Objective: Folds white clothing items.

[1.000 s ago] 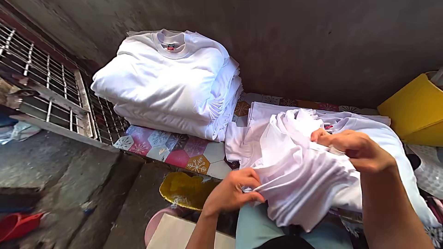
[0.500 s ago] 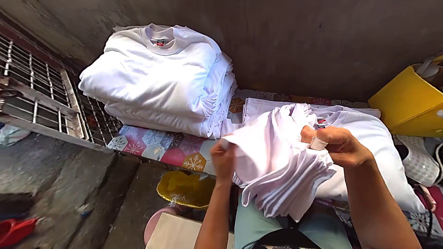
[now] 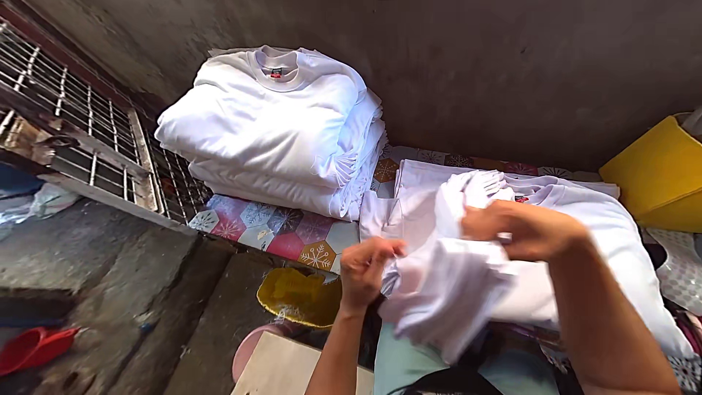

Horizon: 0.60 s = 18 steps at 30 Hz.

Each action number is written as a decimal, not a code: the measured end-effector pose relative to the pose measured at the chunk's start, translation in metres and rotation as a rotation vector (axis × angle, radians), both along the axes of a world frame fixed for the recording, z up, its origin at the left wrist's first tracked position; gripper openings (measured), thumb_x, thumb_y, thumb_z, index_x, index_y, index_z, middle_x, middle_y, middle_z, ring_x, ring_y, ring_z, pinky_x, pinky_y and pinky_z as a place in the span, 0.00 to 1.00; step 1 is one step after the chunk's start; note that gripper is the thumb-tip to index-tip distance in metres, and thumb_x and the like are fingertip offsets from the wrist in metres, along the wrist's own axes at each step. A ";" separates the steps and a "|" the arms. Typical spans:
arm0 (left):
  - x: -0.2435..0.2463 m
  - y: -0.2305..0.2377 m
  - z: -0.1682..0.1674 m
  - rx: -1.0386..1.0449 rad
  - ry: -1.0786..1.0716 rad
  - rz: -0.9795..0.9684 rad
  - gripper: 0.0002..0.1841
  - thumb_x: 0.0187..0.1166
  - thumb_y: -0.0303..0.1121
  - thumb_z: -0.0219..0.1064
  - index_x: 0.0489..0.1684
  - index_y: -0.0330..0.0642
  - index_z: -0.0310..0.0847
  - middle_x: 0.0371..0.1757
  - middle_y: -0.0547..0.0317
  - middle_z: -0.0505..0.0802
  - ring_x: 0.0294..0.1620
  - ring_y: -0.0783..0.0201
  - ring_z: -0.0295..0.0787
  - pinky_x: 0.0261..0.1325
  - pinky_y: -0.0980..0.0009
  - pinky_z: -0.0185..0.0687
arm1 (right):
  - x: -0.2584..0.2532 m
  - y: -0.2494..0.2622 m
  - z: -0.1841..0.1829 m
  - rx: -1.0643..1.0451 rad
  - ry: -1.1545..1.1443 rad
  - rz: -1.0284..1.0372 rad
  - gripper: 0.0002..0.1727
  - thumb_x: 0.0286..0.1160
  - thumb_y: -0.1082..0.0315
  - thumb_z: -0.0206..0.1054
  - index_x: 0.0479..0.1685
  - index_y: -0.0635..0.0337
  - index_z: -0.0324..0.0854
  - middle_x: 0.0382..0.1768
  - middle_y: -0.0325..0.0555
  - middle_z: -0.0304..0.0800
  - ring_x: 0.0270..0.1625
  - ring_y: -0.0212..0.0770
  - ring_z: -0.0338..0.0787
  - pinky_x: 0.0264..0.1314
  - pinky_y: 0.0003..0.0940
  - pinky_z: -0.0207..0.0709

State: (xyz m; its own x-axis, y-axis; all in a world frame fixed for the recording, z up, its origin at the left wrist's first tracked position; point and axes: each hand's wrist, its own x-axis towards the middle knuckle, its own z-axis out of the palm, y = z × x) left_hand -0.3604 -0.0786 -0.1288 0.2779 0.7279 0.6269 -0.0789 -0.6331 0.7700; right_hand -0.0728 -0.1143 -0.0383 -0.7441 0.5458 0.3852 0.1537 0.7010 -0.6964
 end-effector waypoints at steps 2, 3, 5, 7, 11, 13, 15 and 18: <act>-0.009 0.030 -0.027 -0.215 0.385 0.353 0.19 0.90 0.38 0.56 0.49 0.32 0.90 0.44 0.47 0.96 0.47 0.58 0.94 0.55 0.59 0.88 | 0.036 -0.037 0.006 0.048 0.084 -0.083 0.18 0.85 0.55 0.57 0.26 0.55 0.73 0.28 0.35 0.77 0.40 0.23 0.79 0.50 0.23 0.70; -0.009 0.051 -0.044 -0.381 0.598 0.435 0.22 0.89 0.43 0.58 0.61 0.29 0.86 0.57 0.36 0.92 0.61 0.44 0.90 0.66 0.47 0.82 | 0.046 -0.052 0.008 0.056 0.126 -0.123 0.17 0.85 0.55 0.57 0.28 0.55 0.74 0.32 0.34 0.80 0.45 0.22 0.80 0.55 0.22 0.70; -0.003 0.090 -0.090 -0.588 0.867 0.494 0.40 0.81 0.54 0.68 0.76 0.21 0.72 0.76 0.18 0.75 0.80 0.24 0.67 0.80 0.32 0.61 | 0.055 -0.069 0.008 0.044 0.161 -0.156 0.14 0.85 0.58 0.58 0.31 0.55 0.74 0.39 0.34 0.84 0.54 0.22 0.81 0.63 0.21 0.68; 0.009 0.107 -0.122 -0.578 0.943 0.586 0.52 0.66 0.58 0.79 0.77 0.17 0.66 0.80 0.13 0.66 0.84 0.19 0.56 0.82 0.31 0.54 | 0.052 -0.073 0.005 0.030 0.159 -0.166 0.13 0.84 0.59 0.59 0.33 0.56 0.76 0.43 0.34 0.86 0.58 0.21 0.81 0.67 0.22 0.67; 0.021 0.103 -0.118 -0.593 0.909 0.500 0.33 0.74 0.45 0.76 0.65 0.19 0.79 0.74 0.18 0.75 0.79 0.26 0.68 0.81 0.37 0.62 | 0.038 -0.060 -0.001 0.039 0.136 -0.156 0.13 0.84 0.61 0.60 0.32 0.58 0.76 0.41 0.36 0.86 0.57 0.23 0.80 0.66 0.24 0.66; 0.018 0.103 -0.111 -0.715 0.717 0.371 0.27 0.80 0.35 0.69 0.69 0.19 0.74 0.70 0.24 0.81 0.75 0.36 0.77 0.78 0.42 0.70 | 0.029 -0.048 -0.001 0.063 0.130 -0.129 0.12 0.84 0.61 0.60 0.34 0.58 0.78 0.41 0.35 0.87 0.56 0.22 0.80 0.66 0.23 0.66; 0.014 0.100 -0.102 -0.974 0.233 0.220 0.24 0.81 0.27 0.67 0.74 0.26 0.70 0.61 0.35 0.87 0.61 0.51 0.87 0.65 0.54 0.83 | 0.019 -0.034 -0.001 0.069 0.123 -0.115 0.13 0.83 0.60 0.61 0.34 0.59 0.81 0.39 0.33 0.87 0.54 0.21 0.79 0.62 0.22 0.67; 0.012 0.084 -0.069 -0.945 -0.186 0.099 0.26 0.79 0.22 0.67 0.77 0.35 0.68 0.57 0.45 0.89 0.51 0.60 0.90 0.57 0.59 0.89 | 0.002 -0.009 0.001 0.063 0.087 -0.154 0.19 0.78 0.51 0.65 0.27 0.55 0.86 0.45 0.35 0.85 0.59 0.25 0.77 0.61 0.21 0.69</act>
State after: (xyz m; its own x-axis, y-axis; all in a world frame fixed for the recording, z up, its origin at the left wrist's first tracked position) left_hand -0.3486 0.0059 -0.1978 0.1440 0.9688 -0.2016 -0.2309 0.2310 0.9451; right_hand -0.0710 -0.1230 -0.0374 -0.6161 0.6233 0.4815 0.2040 0.7168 -0.6668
